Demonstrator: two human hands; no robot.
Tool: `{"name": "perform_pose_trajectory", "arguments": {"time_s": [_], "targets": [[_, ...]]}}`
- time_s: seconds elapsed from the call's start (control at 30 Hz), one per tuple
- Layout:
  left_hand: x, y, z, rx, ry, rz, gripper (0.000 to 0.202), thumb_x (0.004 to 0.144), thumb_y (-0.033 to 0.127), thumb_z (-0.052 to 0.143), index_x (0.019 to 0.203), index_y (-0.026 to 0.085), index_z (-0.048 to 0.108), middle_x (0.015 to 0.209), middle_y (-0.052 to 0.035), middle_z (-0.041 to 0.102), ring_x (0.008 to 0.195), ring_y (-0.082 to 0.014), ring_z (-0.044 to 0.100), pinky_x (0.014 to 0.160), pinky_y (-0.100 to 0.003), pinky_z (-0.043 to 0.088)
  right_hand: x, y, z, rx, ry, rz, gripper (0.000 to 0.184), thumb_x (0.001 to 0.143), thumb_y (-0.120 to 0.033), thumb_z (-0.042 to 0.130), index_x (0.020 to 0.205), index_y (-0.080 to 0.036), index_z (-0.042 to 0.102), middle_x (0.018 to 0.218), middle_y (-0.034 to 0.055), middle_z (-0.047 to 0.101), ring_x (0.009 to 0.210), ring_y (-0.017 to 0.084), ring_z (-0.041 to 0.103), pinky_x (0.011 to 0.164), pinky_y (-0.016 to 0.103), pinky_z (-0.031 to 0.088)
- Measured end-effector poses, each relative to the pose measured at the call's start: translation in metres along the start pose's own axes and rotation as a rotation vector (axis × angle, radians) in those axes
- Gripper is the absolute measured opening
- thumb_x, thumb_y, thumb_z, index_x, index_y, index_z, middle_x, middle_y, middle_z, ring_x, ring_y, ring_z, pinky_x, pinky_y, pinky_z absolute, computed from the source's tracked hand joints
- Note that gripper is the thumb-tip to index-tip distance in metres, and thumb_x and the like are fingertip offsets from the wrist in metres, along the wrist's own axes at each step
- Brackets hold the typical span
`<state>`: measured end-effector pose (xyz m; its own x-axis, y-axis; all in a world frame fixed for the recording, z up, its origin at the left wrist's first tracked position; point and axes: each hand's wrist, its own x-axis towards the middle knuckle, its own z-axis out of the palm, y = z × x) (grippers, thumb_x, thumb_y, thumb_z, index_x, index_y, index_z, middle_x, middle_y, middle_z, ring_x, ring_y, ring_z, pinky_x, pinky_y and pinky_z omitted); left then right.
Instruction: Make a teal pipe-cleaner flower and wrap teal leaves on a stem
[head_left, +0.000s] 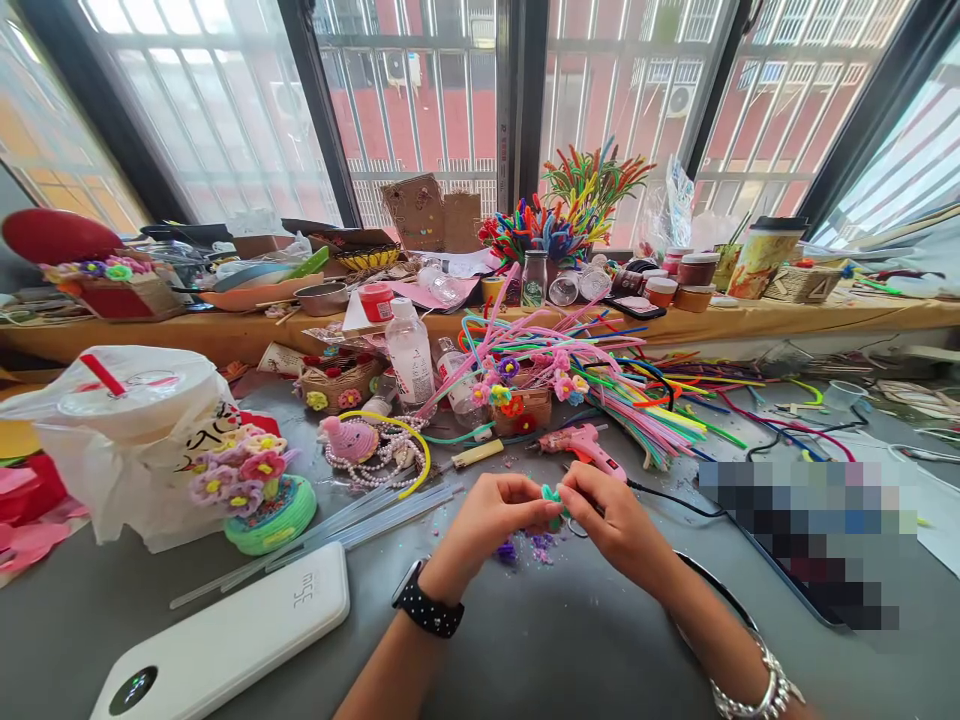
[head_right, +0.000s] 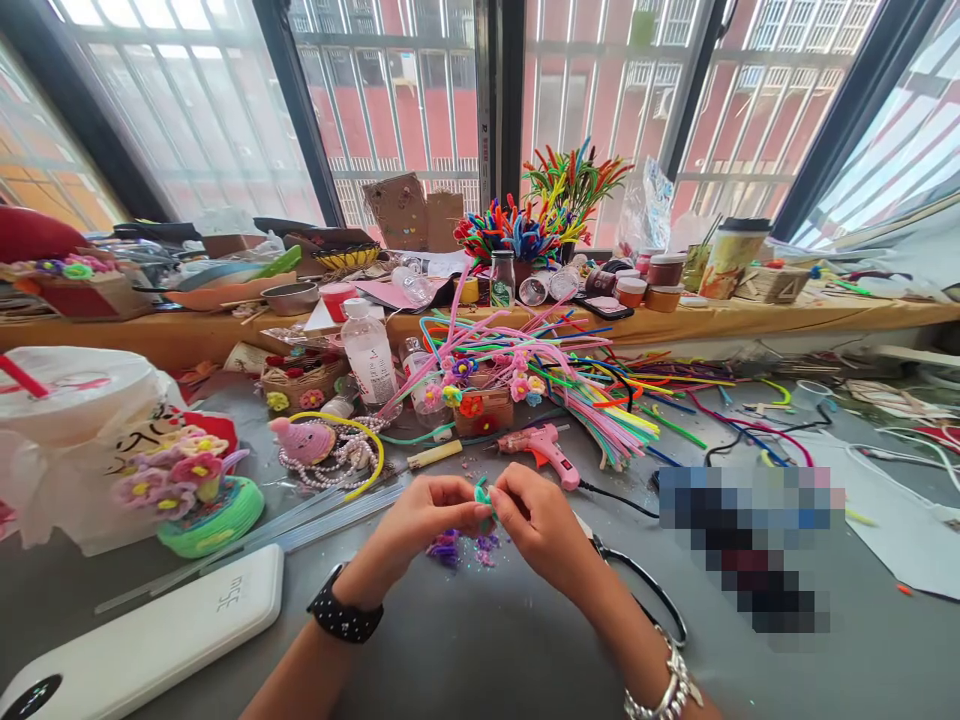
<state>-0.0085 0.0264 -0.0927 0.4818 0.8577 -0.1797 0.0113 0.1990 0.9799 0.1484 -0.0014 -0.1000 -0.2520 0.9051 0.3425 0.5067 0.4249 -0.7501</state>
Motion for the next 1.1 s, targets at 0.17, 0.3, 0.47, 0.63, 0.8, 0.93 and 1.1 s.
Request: {"name": "perform_pose_trajectory", "arguments": {"time_s": [0.17,0.3,0.47,0.63,0.8,0.93,1.1], "targets": [[-0.003,0.004,0.0,0.059,-0.09,-0.036,0.023,0.053,0.032,0.071,0.054,0.012,0.061,0.048,0.0007,0.061,0.046,-0.0082,0.051,0.052,-0.02,0.041,0.001,0.001,-0.001,-0.015,-0.071,-0.07,0.02,0.084,-0.025,0.039,0.066,-0.019,0.044,0.064,-0.0013,0.045,0.059,0.011,0.041,0.054,0.024,0.033],[-0.003,0.003,-0.001,0.061,-0.096,-0.025,0.023,0.053,0.032,0.071,0.055,0.012,0.06,0.049,0.0014,0.06,0.047,-0.0078,0.051,0.052,-0.019,0.04,0.003,0.001,-0.005,-0.032,-0.077,-0.121,0.023,0.083,-0.023,0.039,0.061,-0.018,0.043,0.064,-0.0008,0.043,0.063,0.013,0.041,0.057,0.025,0.033],[0.0,0.0,0.001,0.163,-0.023,0.061,0.022,0.056,0.032,0.068,0.055,0.013,0.059,0.048,0.0016,0.057,0.046,-0.0085,0.048,0.05,-0.02,0.039,0.004,0.002,-0.001,-0.018,-0.006,-0.066,0.024,0.082,-0.027,0.042,0.06,-0.018,0.045,0.071,0.0007,0.043,0.072,0.015,0.043,0.066,0.028,0.034],[0.0,-0.001,0.004,0.359,0.123,0.216,0.02,0.061,0.033,0.063,0.059,0.013,0.061,0.056,-0.0008,0.06,0.054,-0.0118,0.052,0.053,-0.021,0.038,0.003,0.008,0.011,0.07,0.141,0.176,0.029,0.081,-0.035,0.039,0.057,-0.019,0.041,0.062,-0.0014,0.038,0.063,0.015,0.041,0.059,0.028,0.033],[0.001,-0.003,0.001,0.255,0.036,0.117,0.021,0.06,0.033,0.064,0.058,0.013,0.058,0.051,0.0012,0.057,0.049,-0.01,0.051,0.05,-0.02,0.038,0.004,0.003,0.001,0.175,0.05,0.258,0.026,0.075,-0.042,0.049,0.065,-0.018,0.052,0.065,-0.0008,0.045,0.06,0.013,0.042,0.056,0.026,0.034],[0.002,-0.003,0.001,0.15,-0.006,0.083,0.026,0.057,0.037,0.067,0.057,0.012,0.057,0.05,0.0,0.058,0.049,-0.0105,0.053,0.051,-0.021,0.04,0.003,0.0,-0.004,0.284,0.031,0.272,0.027,0.073,-0.043,0.052,0.065,-0.018,0.051,0.064,-0.0022,0.044,0.058,0.012,0.04,0.053,0.024,0.032],[0.002,-0.004,0.003,0.015,-0.047,0.048,0.028,0.057,0.038,0.068,0.057,0.012,0.057,0.05,0.0001,0.059,0.051,-0.0111,0.056,0.053,-0.021,0.041,0.001,0.008,0.008,0.536,0.104,0.283,0.028,0.072,-0.044,0.055,0.062,-0.018,0.05,0.061,-0.0036,0.041,0.057,0.011,0.037,0.053,0.023,0.03]]}}
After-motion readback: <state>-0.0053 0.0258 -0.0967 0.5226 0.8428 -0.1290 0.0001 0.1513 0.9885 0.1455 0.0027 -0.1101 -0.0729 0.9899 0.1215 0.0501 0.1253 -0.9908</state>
